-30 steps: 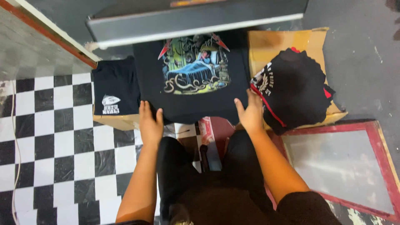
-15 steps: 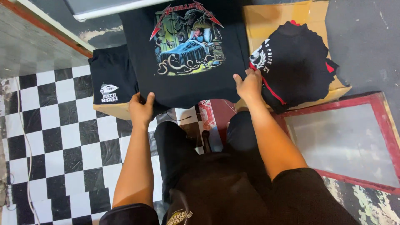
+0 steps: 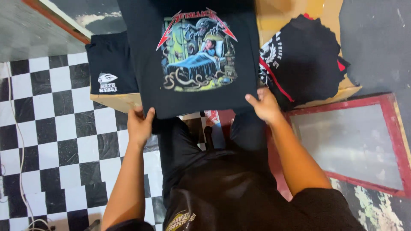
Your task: Applying heat to printed t-shirts using a heat press machine to cure the ink.
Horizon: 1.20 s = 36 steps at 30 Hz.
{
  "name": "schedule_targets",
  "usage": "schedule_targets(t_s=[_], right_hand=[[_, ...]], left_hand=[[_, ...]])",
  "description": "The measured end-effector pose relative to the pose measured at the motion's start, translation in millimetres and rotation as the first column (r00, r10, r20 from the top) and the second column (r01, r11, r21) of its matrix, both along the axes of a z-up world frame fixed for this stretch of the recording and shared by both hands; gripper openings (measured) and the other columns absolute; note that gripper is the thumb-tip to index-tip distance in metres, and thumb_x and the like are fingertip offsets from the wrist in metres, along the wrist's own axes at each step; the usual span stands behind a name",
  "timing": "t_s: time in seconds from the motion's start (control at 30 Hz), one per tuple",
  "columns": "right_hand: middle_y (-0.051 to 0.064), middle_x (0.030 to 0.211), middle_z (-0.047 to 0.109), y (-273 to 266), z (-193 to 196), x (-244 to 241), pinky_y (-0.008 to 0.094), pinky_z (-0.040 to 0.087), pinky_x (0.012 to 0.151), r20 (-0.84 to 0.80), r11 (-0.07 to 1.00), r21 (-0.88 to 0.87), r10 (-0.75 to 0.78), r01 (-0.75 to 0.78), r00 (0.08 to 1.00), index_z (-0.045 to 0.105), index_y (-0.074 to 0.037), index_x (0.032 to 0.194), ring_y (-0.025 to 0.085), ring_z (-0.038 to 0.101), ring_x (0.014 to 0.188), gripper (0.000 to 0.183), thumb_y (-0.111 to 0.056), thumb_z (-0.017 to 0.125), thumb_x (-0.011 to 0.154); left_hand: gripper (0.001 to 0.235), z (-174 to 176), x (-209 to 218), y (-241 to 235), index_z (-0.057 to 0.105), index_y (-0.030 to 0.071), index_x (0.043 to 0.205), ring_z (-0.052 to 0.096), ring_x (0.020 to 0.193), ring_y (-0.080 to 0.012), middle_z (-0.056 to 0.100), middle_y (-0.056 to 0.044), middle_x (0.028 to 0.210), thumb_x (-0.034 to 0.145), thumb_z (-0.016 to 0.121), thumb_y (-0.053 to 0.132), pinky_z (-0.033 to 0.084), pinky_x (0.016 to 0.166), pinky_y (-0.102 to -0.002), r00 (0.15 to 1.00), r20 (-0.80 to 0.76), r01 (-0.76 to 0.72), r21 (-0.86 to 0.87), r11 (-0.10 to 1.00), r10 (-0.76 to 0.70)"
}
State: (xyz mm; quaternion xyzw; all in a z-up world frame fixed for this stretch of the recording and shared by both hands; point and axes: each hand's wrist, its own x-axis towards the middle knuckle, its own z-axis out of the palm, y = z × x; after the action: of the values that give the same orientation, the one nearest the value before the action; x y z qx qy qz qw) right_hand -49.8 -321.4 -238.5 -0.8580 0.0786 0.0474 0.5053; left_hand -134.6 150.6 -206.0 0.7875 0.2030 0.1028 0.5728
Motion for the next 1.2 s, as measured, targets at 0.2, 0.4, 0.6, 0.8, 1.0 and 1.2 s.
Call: schedule_targets(t_s=[0.2,0.4,0.6,0.8,1.0,1.2], right_hand=[[0.002,0.096,0.064,-11.0,-21.5,-72.3,0.024,0.051,0.076,-0.127,0.948,0.292,-0.089,0.123,0.988,0.057,-0.002,0.117,0.008,0.06,0.085,0.046,-0.019,0.084,0.084],[0.007,0.097,0.064,-1.0,73.7,-54.7,0.031,0.053,0.075,-0.064,0.985,-0.16,-0.068,0.057,0.996,0.065,-0.005,0.111,0.017,0.062,0.08,0.042,-0.024,0.088,0.081],[0.02,0.135,0.059,29.4,126.5,8.3,0.048,0.047,0.108,0.413,0.912,-0.394,0.284,-0.112,0.865,0.063,-0.002,0.132,0.038,0.057,0.126,0.042,-0.019,0.079,0.096],[0.021,0.165,0.032,101.3,125.4,35.7,0.061,0.017,0.119,0.191,0.709,-0.615,0.558,-0.345,0.808,0.046,-0.008,0.155,0.04,0.025,0.153,0.064,-0.04,0.061,0.102],[0.016,0.17,0.024,87.8,99.1,30.1,0.062,0.009,0.124,0.107,0.708,-0.646,0.453,-0.285,0.885,0.033,-0.01,0.162,0.033,0.017,0.158,0.07,-0.048,0.047,0.106],[0.016,0.169,0.022,124.3,126.1,27.0,0.071,0.004,0.118,-0.022,0.577,-0.747,0.475,-0.33,0.88,0.033,-0.007,0.161,0.03,0.016,0.158,0.069,-0.048,0.045,0.107]], left_hand=[[0.044,34.8,-62.1,-26.1,0.051,0.0,0.118,0.066,0.094,-0.0134,0.067,-0.01,0.106,0.089,0.078,0.018,0.057,0.081,-0.028,0.975,-0.216,-0.088,-0.189,0.978,0.046],[0.059,50.0,-41.5,-24.5,0.048,0.001,0.139,0.054,0.116,-0.0201,0.058,-0.013,0.127,0.094,0.08,0.021,0.05,0.092,-0.033,0.995,-0.046,-0.081,0.083,0.993,0.085],[0.035,89.7,33.7,-74.8,0.062,0.008,0.136,0.05,0.143,-0.0336,0.056,-0.011,0.149,0.102,0.071,0.016,0.039,0.122,-0.047,0.949,0.121,0.149,0.637,0.756,-0.29],[0.063,79.7,89.1,-121.2,0.046,0.016,0.157,0.019,0.154,-0.0389,0.028,-0.016,0.166,0.103,0.053,0.048,0.011,0.117,-0.067,0.895,-0.197,0.386,0.793,0.472,-0.401],[0.066,67.6,88.5,-117.6,0.04,0.02,0.161,0.015,0.157,-0.0365,0.022,-0.014,0.17,0.104,0.048,0.053,0.009,0.121,-0.067,0.894,-0.218,0.396,0.794,0.462,-0.391],[0.067,66.8,87.9,-117.7,0.04,0.018,0.162,0.014,0.157,-0.0384,0.022,-0.016,0.17,0.105,0.047,0.053,0.009,0.12,-0.067,0.889,-0.22,0.395,0.811,0.432,-0.401]])
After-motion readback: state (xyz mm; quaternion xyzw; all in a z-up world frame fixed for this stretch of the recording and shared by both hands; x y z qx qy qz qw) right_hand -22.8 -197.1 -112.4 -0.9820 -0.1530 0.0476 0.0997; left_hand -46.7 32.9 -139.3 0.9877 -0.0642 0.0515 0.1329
